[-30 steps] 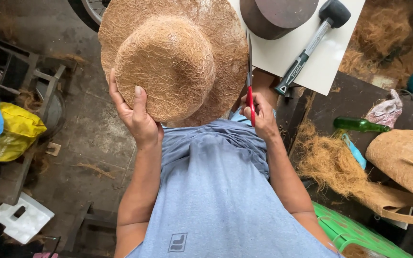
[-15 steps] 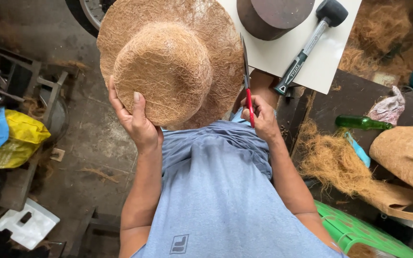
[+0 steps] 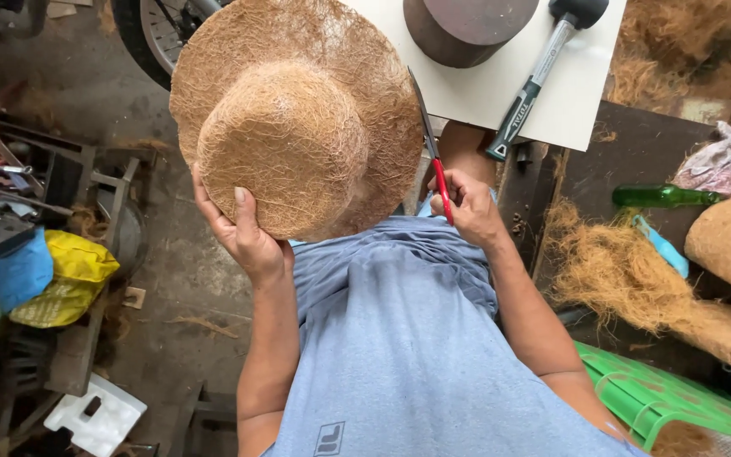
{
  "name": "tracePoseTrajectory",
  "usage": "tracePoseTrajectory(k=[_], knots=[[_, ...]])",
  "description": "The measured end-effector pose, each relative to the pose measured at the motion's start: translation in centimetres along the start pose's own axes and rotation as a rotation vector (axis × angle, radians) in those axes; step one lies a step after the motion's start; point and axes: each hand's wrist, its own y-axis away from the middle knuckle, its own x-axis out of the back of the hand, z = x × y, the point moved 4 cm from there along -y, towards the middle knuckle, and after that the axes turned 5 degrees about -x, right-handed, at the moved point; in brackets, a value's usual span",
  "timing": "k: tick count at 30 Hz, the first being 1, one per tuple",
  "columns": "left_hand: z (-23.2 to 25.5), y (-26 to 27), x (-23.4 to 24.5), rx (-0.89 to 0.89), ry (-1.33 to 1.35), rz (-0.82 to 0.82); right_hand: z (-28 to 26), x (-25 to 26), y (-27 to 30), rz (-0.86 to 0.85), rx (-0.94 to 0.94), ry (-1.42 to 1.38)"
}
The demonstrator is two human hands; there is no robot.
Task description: Shaping a fiber hat using a hammer on a mold and trimming the brim with scissors.
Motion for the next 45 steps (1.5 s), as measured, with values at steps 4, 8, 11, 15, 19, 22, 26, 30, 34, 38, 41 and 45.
tracePoseTrajectory(k=[4,8,11,15,19,22,26,30,34,38,41,45], knots=[[-0.6,0.0,0.6,0.01,0.016,0.01,-0.4,0.2,0.1,-0.006,-0.014,-0.014],[-0.5,0.0,0.4,0.01,0.022,0.004,0.2,0.3,0.0,-0.027,-0.011,-0.043],[-0.7,-0.2,0.8,0.006,0.004,-0.015,0.4,0.7,-0.2,-0.033,-0.009,-0.061],[-0.4,-0.2,0.4,0.012,-0.001,-0.022,0.5,0.7,0.2,-0.035,0.0,-0.044],[0.4,-0.8,0.1,0.02,-0.005,-0.04,1.8,1.3,0.2,-0.04,0.028,-0.055],[0.3,-1.8,1.9,-0.017,-0.022,-0.081,1.5,1.1,0.4,-0.054,0.025,-0.066],[1.1,-2.8,2.5,-0.051,-0.021,-0.15,0.5,0.4,1.1,-0.054,0.021,-0.06],[0.9,-3.1,3.0,-0.046,-0.013,-0.145,1.8,-0.6,0.8,-0.101,0.035,-0.029],[0.0,-3.4,4.4,-0.032,-0.048,-0.193,1.8,-1.2,0.7,-0.118,0.068,-0.03],[-0.6,-3.4,4.6,-0.043,-0.074,-0.213,1.0,-1.4,0.5,-0.117,0.076,-0.012],[-0.6,-3.2,4.3,-0.034,-0.071,-0.216,1.9,-1.1,0.3,-0.133,0.089,-0.034],[-0.4,-3.1,3.7,-0.031,-0.072,-0.218,2.6,-0.8,0.3,-0.142,0.092,-0.036]])
